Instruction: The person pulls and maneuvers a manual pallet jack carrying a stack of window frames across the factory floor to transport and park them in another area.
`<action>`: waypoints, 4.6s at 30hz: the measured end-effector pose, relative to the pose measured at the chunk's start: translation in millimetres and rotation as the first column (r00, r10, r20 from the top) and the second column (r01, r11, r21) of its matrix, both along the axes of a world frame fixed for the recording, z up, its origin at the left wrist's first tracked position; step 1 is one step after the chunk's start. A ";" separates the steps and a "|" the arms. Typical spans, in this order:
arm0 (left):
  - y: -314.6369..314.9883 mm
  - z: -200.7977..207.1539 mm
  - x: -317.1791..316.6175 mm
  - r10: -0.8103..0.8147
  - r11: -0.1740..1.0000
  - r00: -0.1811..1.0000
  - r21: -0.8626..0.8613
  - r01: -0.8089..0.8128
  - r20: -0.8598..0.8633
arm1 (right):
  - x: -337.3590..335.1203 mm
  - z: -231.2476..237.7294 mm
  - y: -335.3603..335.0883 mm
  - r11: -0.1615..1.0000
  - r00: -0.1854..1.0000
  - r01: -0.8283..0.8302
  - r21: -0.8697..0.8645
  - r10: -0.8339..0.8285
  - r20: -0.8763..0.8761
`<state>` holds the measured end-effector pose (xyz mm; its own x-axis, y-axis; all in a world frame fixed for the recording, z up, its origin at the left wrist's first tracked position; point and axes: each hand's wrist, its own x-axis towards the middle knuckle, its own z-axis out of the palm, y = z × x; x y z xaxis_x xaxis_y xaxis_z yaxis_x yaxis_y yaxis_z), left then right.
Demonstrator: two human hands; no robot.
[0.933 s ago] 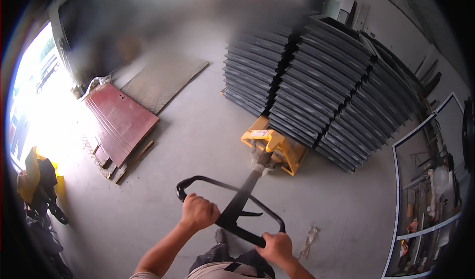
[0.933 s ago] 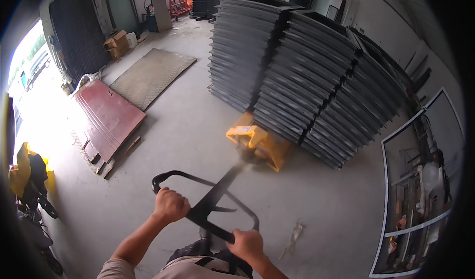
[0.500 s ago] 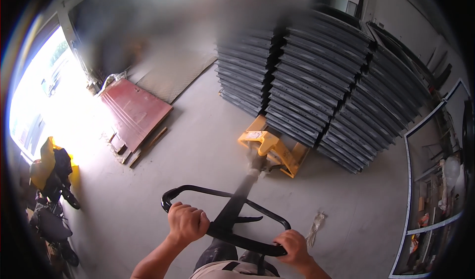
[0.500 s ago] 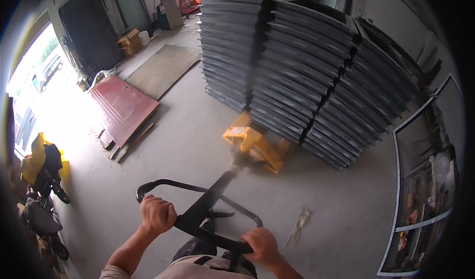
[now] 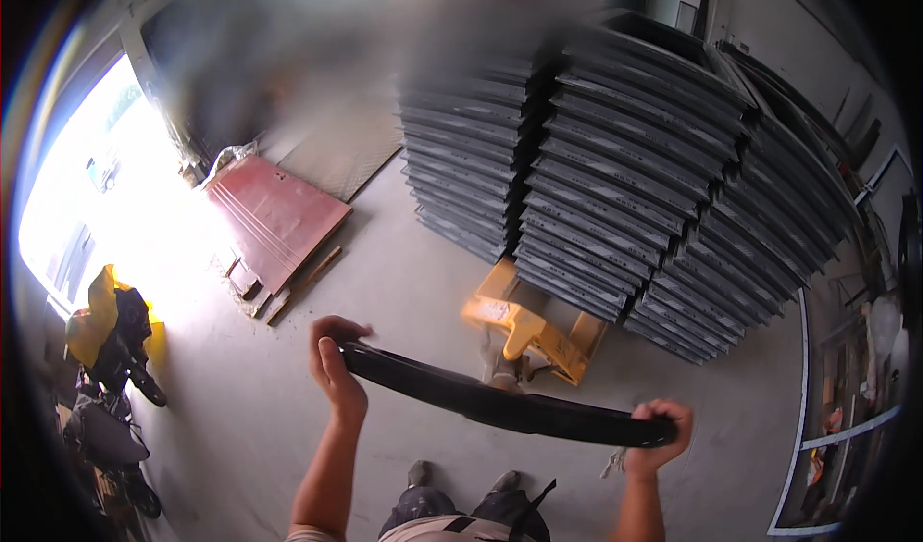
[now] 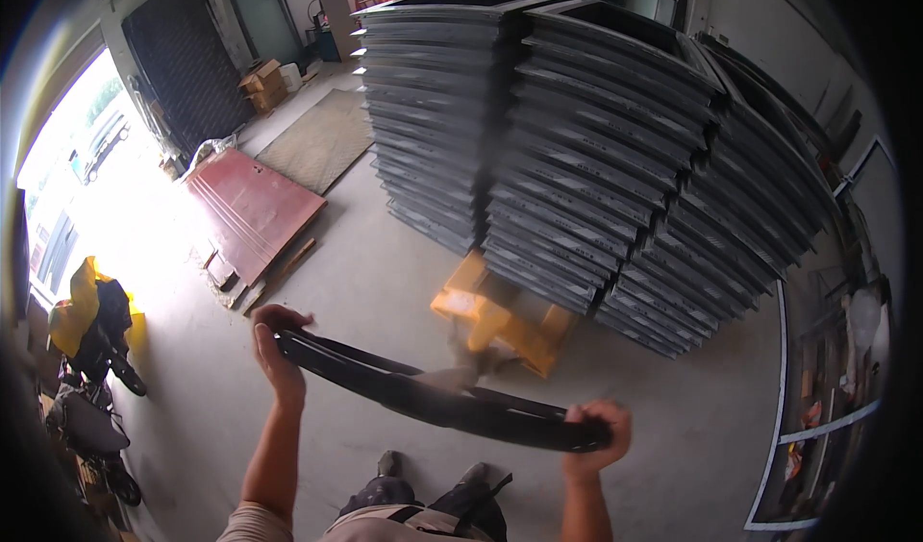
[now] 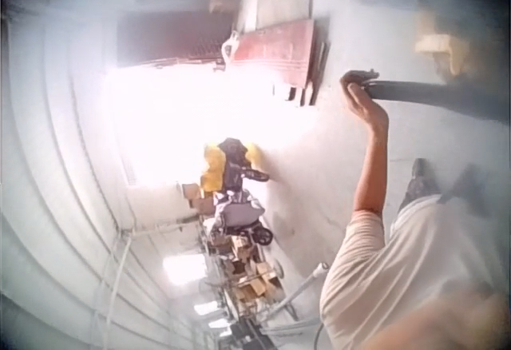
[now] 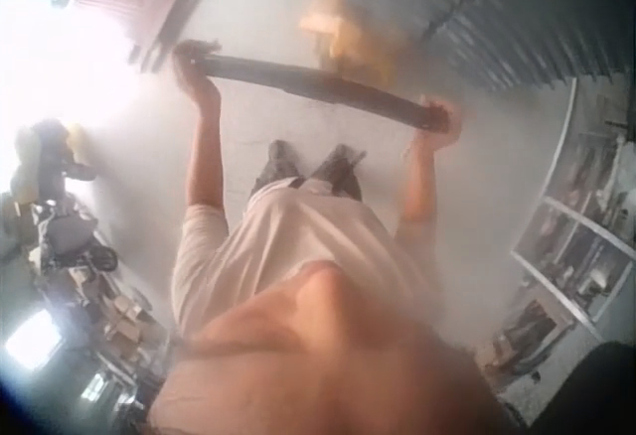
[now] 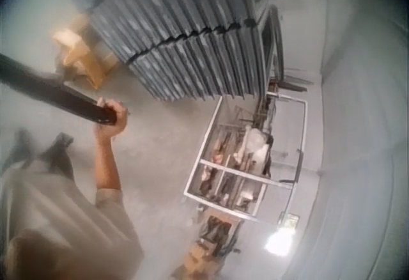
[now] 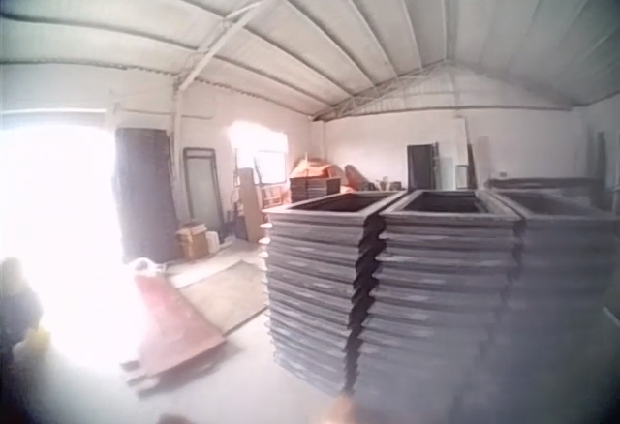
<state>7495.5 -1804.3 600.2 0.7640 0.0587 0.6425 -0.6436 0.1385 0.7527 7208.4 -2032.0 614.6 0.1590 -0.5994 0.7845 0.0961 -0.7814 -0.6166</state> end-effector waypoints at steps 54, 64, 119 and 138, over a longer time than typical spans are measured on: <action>-249.6 80.7 113.6 -0.581 0.814 0.804 -0.093 0.574 -0.129 | 14.6 57.3 -37.4 0.662 0.648 0.728 0.179 -0.749 0.136; -279.1 89.5 124.6 -0.699 0.713 0.714 0.023 0.700 -0.043 | 19.5 38.7 14.3 0.594 0.571 0.786 0.172 -0.804 0.166; -376.1 -55.3 -85.3 -0.242 0.965 0.962 -0.068 0.252 0.129 | -135.0 -75.5 -293.6 0.802 0.776 0.588 0.106 -0.596 0.207; -359.9 -106.1 -183.0 0.079 0.988 0.996 -0.140 -0.072 0.042 | -92.7 -69.6 -442.7 0.940 0.961 0.270 -0.211 -0.248 0.125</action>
